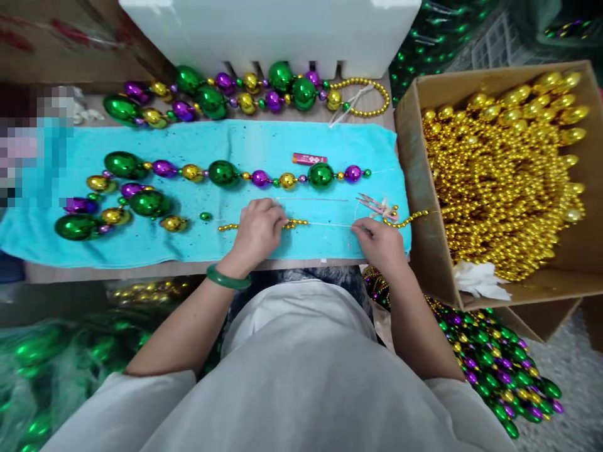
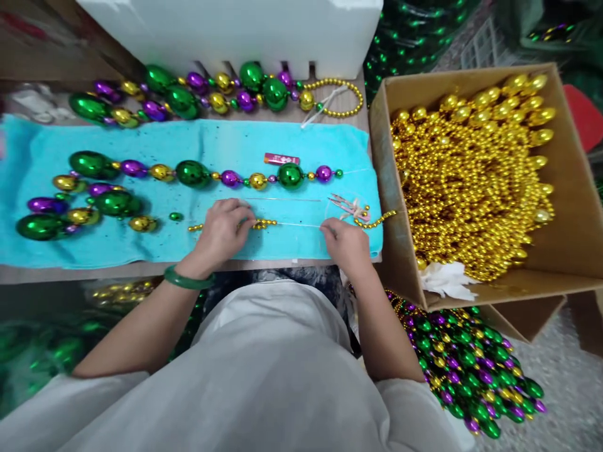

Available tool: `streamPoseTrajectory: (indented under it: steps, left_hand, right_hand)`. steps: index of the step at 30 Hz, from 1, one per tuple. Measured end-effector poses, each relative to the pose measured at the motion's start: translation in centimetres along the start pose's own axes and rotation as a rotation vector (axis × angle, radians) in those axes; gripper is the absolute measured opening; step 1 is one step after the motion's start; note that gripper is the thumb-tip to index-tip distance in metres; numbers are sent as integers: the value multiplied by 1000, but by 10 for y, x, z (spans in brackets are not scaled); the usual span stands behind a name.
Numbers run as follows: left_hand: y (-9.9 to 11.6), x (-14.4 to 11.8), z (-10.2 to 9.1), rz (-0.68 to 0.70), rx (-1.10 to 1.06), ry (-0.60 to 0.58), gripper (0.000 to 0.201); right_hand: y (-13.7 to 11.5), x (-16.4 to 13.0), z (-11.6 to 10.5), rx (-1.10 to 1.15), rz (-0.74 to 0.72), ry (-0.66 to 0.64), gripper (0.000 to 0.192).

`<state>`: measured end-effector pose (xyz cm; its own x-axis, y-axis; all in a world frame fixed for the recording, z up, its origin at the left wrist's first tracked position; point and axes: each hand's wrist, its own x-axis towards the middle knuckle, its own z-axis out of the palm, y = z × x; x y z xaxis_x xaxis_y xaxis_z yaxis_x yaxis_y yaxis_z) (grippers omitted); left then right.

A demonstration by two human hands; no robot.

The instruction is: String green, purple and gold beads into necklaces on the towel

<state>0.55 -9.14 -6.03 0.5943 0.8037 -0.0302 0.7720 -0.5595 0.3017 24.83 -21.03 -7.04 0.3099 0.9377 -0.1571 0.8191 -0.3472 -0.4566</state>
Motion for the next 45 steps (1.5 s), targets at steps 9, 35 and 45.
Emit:
streamPoseTrajectory:
  steps: [9, 35, 45]
  left_hand:
    - [36, 8, -1, 174, -222, -6, 38]
    - [57, 15, -24, 93, 37, 191, 47]
    - [93, 26, -26, 313, -546, 36, 37]
  right_hand:
    - [-32, -5, -11, -87, -83, -112, 26]
    - [28, -7, -3, -66, 216, 248, 27]
    - [18, -19, -47, 597, -65, 121, 18]
